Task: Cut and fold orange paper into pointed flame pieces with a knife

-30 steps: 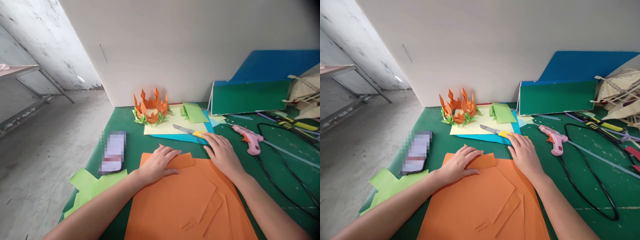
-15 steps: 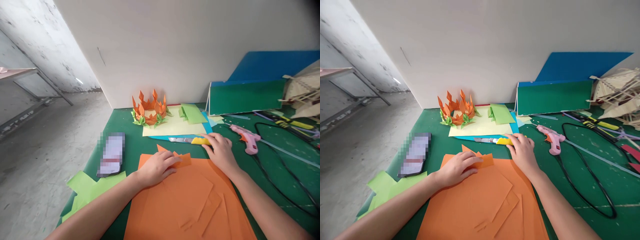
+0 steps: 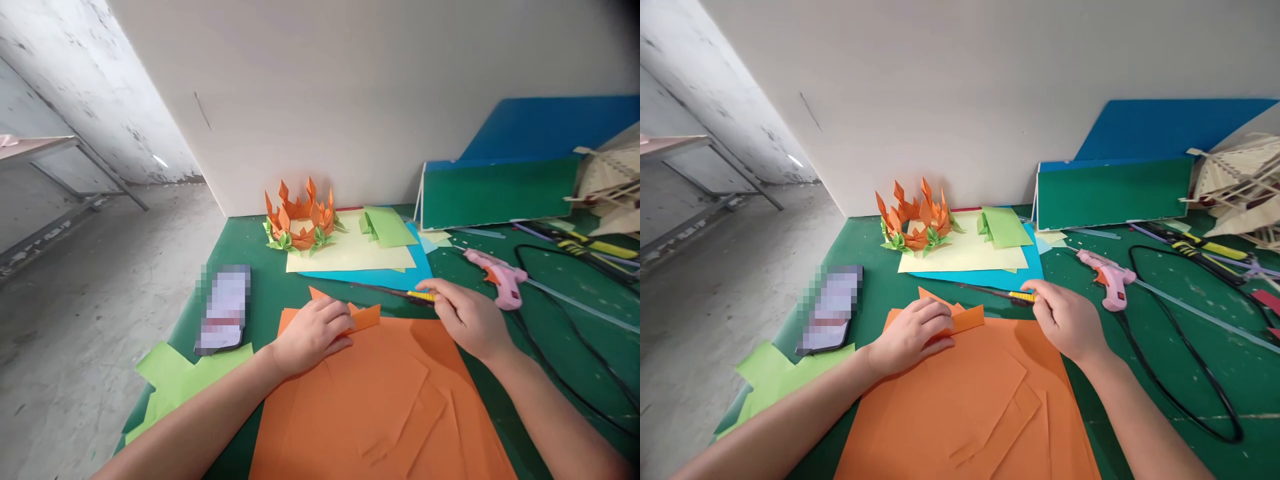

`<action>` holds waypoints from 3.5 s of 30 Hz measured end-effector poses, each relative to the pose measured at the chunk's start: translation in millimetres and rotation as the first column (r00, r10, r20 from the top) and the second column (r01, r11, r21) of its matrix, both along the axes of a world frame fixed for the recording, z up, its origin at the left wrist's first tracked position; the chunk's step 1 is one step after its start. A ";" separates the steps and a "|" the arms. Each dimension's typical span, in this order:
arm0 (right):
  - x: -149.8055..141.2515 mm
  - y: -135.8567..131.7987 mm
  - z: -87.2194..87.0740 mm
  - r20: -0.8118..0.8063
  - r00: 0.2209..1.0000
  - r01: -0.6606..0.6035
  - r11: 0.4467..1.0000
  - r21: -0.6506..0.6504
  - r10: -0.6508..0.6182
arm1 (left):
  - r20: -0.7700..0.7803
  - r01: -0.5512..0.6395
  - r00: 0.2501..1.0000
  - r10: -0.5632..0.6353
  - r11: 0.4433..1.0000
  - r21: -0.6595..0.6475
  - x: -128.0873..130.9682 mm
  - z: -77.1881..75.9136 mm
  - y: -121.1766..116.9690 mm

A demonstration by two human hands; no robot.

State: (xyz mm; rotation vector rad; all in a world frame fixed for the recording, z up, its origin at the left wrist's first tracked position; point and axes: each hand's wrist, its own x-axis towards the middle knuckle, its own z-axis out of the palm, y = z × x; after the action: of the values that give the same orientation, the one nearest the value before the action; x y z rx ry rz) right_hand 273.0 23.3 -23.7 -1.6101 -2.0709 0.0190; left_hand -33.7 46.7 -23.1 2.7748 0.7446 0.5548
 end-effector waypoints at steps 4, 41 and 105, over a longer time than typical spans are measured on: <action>3.9 -0.4 0.5 0.057 0.998 0.026 0.989 -0.145 -0.018 | 0.001 -0.025 1.000 0.025 0.999 0.021 0.2 0.0 -0.5; -1.8 1.5 -3.2 -0.135 0.895 -0.446 0.845 -0.296 0.425 | 0.033 -0.036 0.999 0.042 0.986 -0.161 -1.2 0.6 12.3; -19.1 -15.3 3.6 -0.157 0.887 -0.458 0.776 -0.434 0.435 | -0.090 -0.008 0.996 -0.013 0.974 -0.225 -15.3 -3.0 15.0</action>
State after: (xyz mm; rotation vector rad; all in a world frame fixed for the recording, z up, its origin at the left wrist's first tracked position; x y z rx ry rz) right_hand 253.9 8.0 -20.0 -1.2835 -2.4916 0.7669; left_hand -49.0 61.7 -26.1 2.6036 0.7710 0.3224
